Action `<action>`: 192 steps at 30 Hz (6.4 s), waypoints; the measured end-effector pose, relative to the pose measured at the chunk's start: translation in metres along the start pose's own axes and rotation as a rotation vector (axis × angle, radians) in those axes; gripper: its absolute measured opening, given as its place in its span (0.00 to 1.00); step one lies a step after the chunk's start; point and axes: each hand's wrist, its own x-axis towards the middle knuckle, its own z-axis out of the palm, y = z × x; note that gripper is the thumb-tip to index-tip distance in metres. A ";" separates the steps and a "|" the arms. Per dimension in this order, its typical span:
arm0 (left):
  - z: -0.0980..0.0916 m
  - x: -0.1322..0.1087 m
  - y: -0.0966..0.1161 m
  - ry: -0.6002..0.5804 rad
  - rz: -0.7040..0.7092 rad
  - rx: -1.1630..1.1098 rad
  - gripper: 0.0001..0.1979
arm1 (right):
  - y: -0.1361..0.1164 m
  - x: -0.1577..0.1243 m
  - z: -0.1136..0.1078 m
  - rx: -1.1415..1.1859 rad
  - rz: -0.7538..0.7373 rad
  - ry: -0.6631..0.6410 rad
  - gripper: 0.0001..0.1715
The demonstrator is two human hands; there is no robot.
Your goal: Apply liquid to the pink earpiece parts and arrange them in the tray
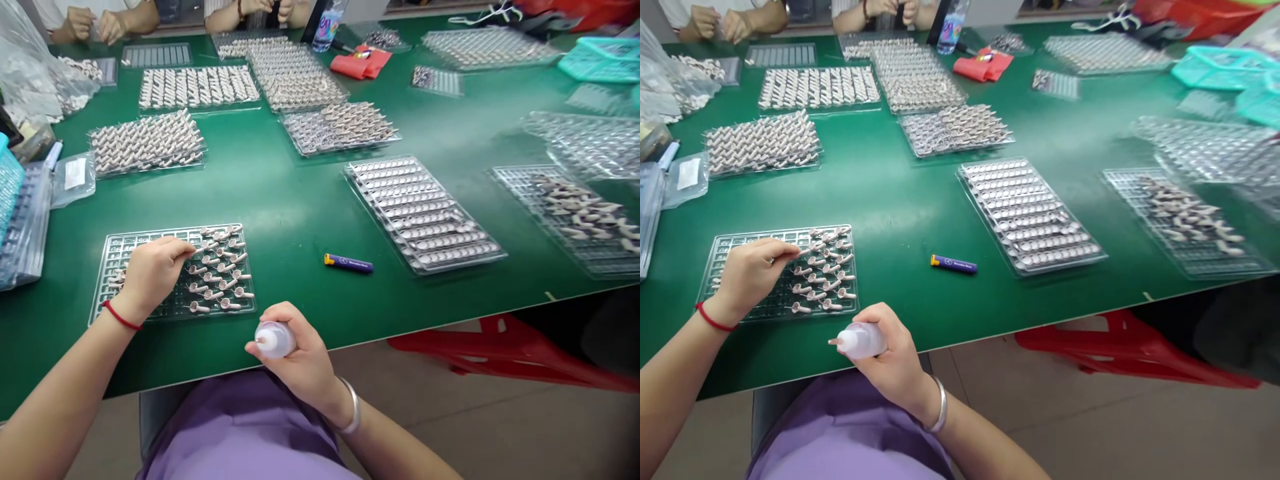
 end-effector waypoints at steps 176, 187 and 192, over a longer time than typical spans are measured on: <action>0.020 -0.176 0.126 -0.162 -1.584 -1.542 0.23 | -0.002 -0.046 0.031 -0.252 -0.373 -0.262 0.11; 0.027 -0.187 0.121 -0.230 -1.492 -1.513 0.22 | -0.001 -0.045 0.030 -0.232 -0.363 -0.263 0.12; 0.024 -0.182 0.121 -0.235 -1.476 -1.496 0.22 | -0.002 -0.045 0.029 -0.226 -0.373 -0.255 0.11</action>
